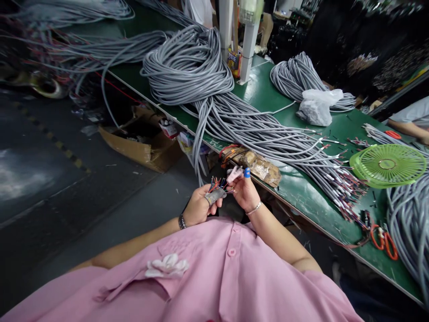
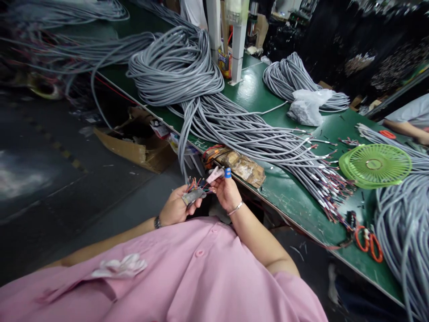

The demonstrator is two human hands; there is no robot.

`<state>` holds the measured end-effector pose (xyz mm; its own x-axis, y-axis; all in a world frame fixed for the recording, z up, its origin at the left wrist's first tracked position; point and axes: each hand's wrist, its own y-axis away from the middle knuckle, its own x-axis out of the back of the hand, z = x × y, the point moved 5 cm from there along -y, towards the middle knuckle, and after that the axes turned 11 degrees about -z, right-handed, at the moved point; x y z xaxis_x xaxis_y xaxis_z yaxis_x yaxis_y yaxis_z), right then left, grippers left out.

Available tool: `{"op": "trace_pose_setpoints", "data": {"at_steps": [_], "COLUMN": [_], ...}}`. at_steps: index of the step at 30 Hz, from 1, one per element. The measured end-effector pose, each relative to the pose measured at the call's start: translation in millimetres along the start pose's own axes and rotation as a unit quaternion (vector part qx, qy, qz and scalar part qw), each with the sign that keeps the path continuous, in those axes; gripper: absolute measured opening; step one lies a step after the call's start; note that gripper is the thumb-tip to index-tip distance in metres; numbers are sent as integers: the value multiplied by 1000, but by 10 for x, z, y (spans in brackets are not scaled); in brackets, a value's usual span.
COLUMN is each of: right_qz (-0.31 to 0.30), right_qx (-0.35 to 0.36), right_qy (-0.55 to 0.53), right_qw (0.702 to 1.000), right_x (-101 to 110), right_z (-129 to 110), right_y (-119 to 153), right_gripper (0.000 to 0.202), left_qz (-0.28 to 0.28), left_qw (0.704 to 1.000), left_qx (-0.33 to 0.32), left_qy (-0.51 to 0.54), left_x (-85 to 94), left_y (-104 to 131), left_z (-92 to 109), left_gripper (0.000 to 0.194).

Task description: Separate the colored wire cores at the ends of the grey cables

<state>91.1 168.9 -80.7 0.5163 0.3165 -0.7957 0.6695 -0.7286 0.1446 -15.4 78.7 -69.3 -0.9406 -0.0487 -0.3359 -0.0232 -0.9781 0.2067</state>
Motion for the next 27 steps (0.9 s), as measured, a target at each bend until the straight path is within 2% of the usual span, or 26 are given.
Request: {"op": "trace_pose_setpoints", "data": {"at_steps": [3,5,10,18,22,24,27], "right_qz": [-31,-36,3,10,21,43,87], "right_qx": [-28,-28,14,2,-1,11,76], "right_qy": [9,28,76,85,88,105,181], "right_qw": [999,999,997,996,996,993,977], "right_x": [-38,-56,-50,-61,-56,-31,22], "right_z": [-5,-23,-87,-123,-122,-123,-172], "right_y": [33,53,82,86,82,76,73], "right_gripper": [51,45,28,34,35,35,35], "left_qz": [-18,-27,-39,-39,-36,-34,-31], "left_qw": [1000,999,998,996,997,997,998], "left_qx": [15,25,51,83,73,64,53], "left_qy": [-1,-1,9,-3,5,5,-13], "left_x": [25,36,28,38,42,37,23], "left_y": [45,65,62,27,19,20,23], "left_z": [-2,8,29,-52,-31,-5,23], "left_gripper": [26,27,28,28,29,30,29]}}
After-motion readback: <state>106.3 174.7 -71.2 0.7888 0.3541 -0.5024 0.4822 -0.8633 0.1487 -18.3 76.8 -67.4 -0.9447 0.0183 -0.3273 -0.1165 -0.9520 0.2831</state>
